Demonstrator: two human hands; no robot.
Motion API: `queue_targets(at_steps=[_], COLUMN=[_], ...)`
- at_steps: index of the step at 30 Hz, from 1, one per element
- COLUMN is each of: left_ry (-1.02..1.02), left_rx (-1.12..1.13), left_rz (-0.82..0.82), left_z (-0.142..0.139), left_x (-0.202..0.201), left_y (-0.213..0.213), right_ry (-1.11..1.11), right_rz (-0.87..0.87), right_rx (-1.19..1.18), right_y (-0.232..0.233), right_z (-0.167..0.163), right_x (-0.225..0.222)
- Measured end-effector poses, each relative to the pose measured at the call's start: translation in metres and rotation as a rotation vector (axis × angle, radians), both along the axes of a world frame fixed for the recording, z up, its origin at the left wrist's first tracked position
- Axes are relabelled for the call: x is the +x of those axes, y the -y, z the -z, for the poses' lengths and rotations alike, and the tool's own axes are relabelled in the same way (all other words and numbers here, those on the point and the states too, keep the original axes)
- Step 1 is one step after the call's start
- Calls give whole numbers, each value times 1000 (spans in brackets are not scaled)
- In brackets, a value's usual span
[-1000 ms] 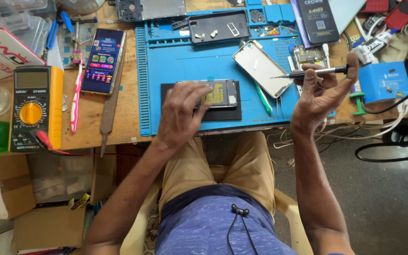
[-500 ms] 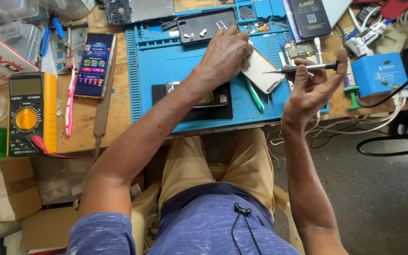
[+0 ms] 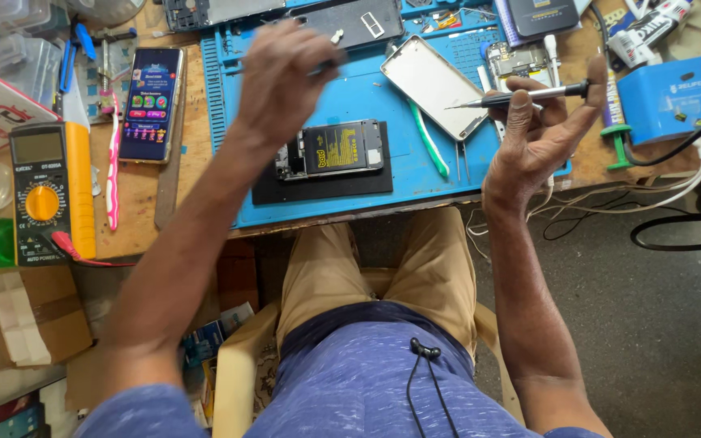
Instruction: The person works on a disassembled smartphone placed on a repair mat, using a screwdriver-like hand tool to pry and work on the phone's internal components. They steady the phone with one hand while manipulating parts, occasionally repositioning the device and reaching for small components on the mat.
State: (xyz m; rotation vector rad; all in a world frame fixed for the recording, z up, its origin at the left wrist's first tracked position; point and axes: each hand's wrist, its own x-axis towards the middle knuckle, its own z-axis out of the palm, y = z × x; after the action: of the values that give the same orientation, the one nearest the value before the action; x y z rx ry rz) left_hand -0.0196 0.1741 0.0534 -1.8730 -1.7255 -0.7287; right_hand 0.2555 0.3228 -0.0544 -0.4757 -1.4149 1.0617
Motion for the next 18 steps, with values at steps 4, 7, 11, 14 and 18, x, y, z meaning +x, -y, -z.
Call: queue_targets(at_steps=[4, 7, 11, 14, 18], left_ry=[-105, -63, 51, 320, 537], left_rx=[-132, -147, -78, -145, -217], left_rz=[-207, -160, -83, 83, 230], left_z=[12, 17, 20, 24, 20], left_x=[-20, -23, -13, 9, 38], left_y=[47, 69, 67, 43, 25], right_ry=[8, 52, 38, 6, -1], right_rz=[-15, 20, -35, -128, -215], right_rx=[11, 3, 122, 81, 248], right_y=[-2, -2, 6, 23, 41], right_z=[3, 0, -10, -21, -38], right_x=[3, 4, -8, -22, -40])
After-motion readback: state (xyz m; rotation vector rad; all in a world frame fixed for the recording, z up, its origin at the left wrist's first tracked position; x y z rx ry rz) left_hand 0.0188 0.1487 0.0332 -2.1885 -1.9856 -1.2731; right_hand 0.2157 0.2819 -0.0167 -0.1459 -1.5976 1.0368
